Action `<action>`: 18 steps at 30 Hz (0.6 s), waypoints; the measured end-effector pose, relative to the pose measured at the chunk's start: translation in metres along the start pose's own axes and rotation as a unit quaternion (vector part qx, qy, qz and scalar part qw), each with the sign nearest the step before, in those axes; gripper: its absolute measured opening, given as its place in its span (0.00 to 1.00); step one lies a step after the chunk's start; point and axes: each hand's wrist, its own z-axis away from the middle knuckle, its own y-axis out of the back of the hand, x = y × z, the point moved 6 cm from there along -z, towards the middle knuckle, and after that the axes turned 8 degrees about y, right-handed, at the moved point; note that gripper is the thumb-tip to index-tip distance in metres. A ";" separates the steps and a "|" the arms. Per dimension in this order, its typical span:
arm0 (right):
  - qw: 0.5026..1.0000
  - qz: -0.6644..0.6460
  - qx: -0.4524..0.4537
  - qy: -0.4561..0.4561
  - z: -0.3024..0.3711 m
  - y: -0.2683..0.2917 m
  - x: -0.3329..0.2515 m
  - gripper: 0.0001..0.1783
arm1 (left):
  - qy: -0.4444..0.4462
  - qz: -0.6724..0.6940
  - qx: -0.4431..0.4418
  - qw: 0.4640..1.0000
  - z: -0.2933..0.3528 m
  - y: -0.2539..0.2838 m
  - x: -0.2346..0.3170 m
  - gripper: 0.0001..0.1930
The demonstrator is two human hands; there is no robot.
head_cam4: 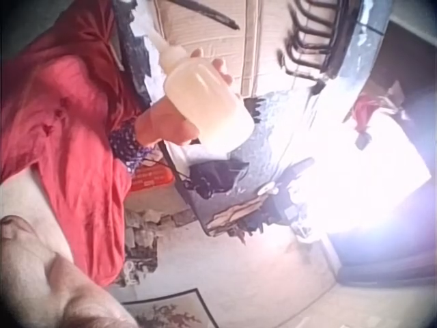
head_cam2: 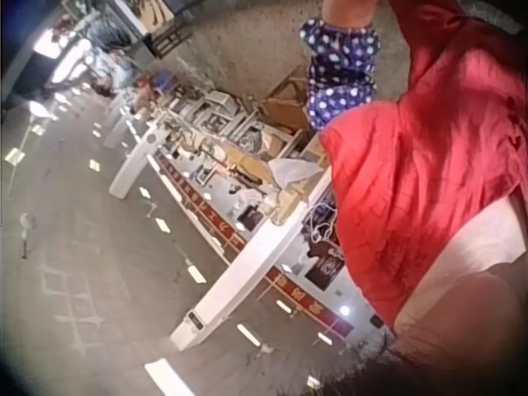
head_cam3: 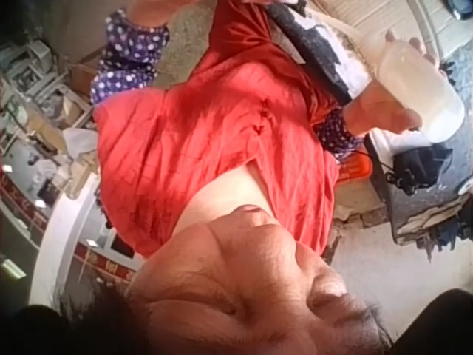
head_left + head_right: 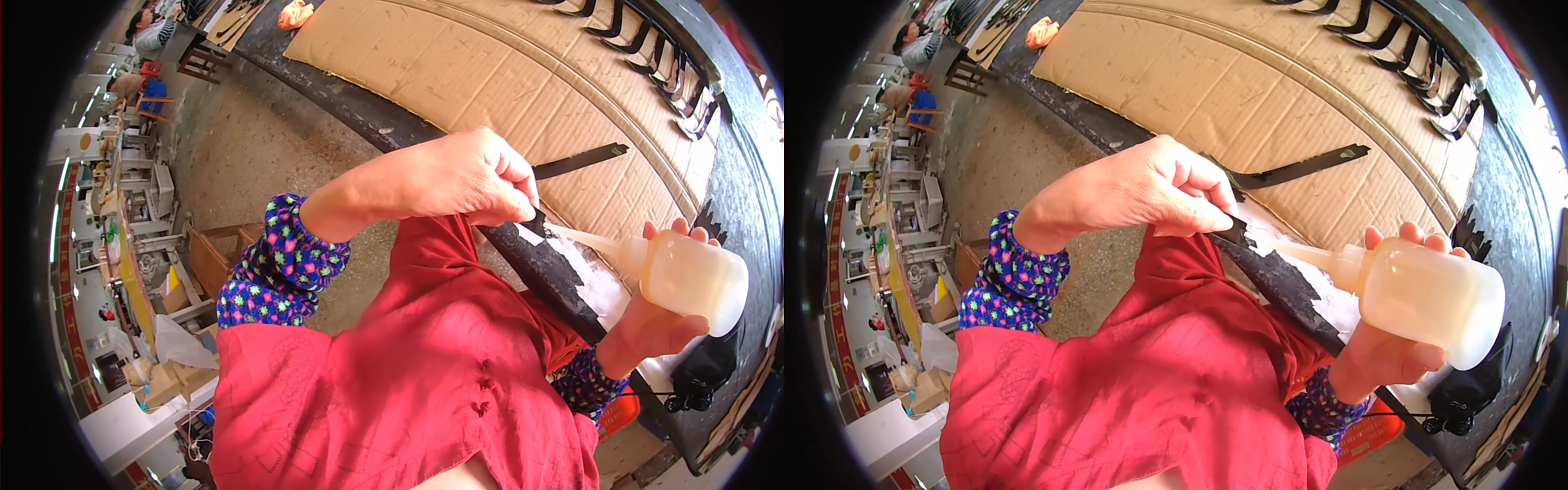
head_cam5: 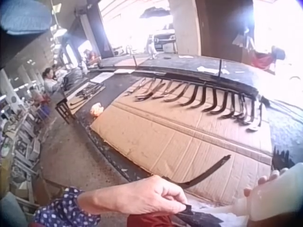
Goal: Applying liquid adhesive from a squeeze bottle onto black curved shoe strap components at a workbench.
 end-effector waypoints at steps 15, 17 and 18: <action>0.999 -0.043 0.015 0.021 -0.002 0.000 -0.001 0.48 | 0.004 -0.006 -0.026 1.000 -0.002 -0.005 0.003 0.09; 0.999 -0.037 0.014 0.020 -0.002 -0.001 -0.002 0.48 | 0.000 -0.009 -0.028 1.000 -0.002 -0.004 0.002 0.09; 0.999 -0.031 0.013 0.018 -0.002 -0.002 -0.002 0.48 | -0.005 -0.007 -0.030 1.000 -0.003 -0.004 0.002 0.09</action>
